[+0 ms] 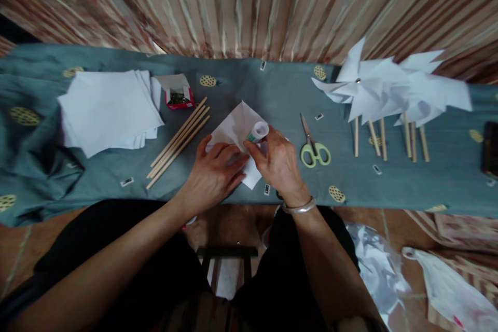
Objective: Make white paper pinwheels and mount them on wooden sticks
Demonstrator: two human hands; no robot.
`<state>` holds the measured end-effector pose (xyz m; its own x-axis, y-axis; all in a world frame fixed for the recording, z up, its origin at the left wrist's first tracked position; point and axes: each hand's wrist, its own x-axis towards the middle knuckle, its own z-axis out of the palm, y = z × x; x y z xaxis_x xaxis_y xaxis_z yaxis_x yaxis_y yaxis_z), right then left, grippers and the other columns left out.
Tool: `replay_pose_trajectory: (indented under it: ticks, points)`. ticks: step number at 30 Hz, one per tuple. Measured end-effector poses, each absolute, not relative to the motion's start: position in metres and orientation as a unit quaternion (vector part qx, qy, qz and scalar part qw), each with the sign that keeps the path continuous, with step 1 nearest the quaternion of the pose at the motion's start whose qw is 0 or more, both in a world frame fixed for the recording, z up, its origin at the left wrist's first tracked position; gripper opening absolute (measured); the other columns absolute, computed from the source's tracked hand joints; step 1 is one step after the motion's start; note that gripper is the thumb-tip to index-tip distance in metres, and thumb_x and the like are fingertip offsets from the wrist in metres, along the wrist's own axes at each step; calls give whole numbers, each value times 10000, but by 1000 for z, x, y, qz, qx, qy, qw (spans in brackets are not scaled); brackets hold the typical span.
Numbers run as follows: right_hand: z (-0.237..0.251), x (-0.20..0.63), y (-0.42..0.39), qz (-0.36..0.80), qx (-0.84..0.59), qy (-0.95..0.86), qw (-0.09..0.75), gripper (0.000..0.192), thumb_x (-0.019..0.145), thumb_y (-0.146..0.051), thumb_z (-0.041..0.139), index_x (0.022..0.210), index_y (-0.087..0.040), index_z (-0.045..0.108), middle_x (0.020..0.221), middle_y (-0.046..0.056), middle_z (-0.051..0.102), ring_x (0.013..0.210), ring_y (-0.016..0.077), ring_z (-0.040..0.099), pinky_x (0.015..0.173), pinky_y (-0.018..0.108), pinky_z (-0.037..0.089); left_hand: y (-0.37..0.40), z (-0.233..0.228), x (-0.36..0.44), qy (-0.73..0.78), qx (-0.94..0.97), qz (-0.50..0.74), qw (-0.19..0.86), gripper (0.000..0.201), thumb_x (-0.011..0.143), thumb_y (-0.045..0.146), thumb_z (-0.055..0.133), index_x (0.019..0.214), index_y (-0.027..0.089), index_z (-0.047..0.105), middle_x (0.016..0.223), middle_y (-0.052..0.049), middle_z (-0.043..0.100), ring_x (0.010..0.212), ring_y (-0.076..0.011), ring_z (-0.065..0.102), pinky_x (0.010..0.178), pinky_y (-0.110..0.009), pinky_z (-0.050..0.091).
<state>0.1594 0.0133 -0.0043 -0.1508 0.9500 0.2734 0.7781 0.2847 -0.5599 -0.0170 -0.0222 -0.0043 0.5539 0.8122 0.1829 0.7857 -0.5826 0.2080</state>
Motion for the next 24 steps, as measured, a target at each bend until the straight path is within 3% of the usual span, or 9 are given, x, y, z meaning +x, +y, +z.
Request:
replay_pose_trajectory:
  ticks: [24]
  points:
    - [-7, 153, 19, 144, -582, -737, 313, 234, 878, -431, 572, 921, -204, 607, 853, 81, 726, 780, 250, 678, 696, 362, 505, -22, -5, -17, 454, 880, 130, 49, 308, 917, 308, 559, 1187, 177, 631, 1156, -112, 645, 1119, -297, 547, 1117, -616, 278]
